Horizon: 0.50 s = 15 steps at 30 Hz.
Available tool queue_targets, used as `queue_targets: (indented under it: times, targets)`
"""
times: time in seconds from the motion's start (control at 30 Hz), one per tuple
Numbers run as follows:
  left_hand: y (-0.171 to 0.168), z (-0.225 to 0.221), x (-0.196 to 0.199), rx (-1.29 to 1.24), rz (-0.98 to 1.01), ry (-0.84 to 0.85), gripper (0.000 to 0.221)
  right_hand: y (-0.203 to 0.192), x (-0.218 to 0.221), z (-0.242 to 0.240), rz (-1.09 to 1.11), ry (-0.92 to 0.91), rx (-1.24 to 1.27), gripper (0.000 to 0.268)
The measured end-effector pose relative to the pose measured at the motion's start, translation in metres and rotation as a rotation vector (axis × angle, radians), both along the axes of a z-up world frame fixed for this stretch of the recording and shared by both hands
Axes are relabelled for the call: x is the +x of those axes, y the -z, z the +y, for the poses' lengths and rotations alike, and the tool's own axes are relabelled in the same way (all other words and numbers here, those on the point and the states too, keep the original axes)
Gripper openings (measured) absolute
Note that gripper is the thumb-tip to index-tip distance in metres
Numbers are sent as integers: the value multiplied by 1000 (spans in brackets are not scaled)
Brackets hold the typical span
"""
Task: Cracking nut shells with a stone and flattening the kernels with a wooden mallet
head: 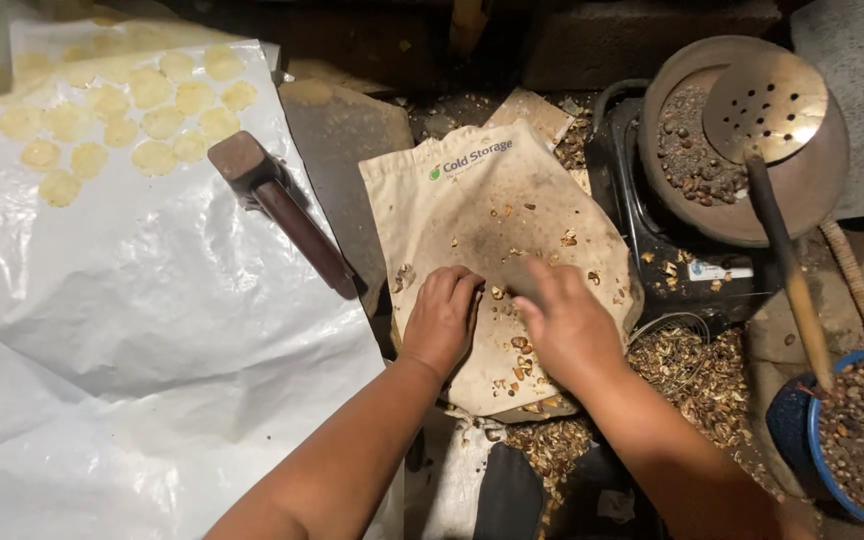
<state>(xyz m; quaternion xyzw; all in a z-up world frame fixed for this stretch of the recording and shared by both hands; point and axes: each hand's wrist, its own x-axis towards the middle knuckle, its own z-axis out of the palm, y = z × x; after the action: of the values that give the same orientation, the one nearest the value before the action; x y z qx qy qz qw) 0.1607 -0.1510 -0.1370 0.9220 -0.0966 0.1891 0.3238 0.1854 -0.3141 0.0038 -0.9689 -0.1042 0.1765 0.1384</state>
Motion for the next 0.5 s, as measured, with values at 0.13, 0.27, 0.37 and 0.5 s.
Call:
queue_targets:
  times: [0.13, 0.27, 0.37, 0.5]
  targets:
    - [-19, 1, -1, -10, 31, 8, 19, 7, 3, 1, -55, -175, -161, 50]
    - [-12, 1, -3, -21, 10, -18, 19, -9, 12, 5, 178, 164, 20, 56]
    - [-14, -1, 1, -36, 7, -14, 16, 24, 23, -15, 280, 204, 21, 56]
    - [-18, -2, 3, -106, 43, -40, 12, 10, 13, 4, 128, -47, -268, 50]
